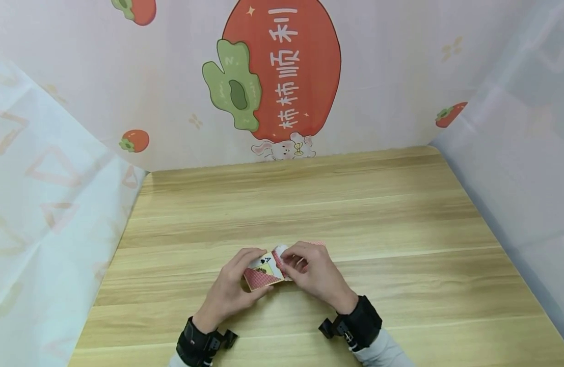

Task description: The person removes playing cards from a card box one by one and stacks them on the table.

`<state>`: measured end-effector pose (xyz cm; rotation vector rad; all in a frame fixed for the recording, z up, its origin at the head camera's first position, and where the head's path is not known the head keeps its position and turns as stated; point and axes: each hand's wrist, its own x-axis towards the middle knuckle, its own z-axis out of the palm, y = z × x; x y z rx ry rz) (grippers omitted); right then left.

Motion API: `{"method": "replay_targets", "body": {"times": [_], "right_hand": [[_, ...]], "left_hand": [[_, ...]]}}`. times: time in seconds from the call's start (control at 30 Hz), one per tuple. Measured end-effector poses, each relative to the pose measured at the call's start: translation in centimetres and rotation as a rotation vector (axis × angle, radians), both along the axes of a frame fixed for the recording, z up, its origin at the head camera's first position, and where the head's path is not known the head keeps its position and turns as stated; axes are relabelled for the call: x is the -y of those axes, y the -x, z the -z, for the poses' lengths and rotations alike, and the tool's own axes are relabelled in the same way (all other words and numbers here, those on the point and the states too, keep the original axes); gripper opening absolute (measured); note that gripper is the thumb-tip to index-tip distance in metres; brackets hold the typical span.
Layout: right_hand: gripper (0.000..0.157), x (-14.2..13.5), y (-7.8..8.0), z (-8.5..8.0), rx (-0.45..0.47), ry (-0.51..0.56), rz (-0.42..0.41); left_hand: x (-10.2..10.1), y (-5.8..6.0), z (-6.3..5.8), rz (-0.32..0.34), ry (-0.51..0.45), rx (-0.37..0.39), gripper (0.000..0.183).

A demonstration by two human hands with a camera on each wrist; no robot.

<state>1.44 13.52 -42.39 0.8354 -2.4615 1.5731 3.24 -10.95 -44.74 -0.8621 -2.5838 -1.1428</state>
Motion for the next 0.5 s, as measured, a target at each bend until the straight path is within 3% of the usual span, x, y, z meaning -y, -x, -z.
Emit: {"method": "replay_targets", "body": {"times": [0.5], "right_hand": [[0.023,-0.18,-0.14,-0.26,0.161,-0.073,-0.005]], "left_hand": [[-0.14,-0.12,-0.2,0.006,0.011,-0.041,0.073]]}}
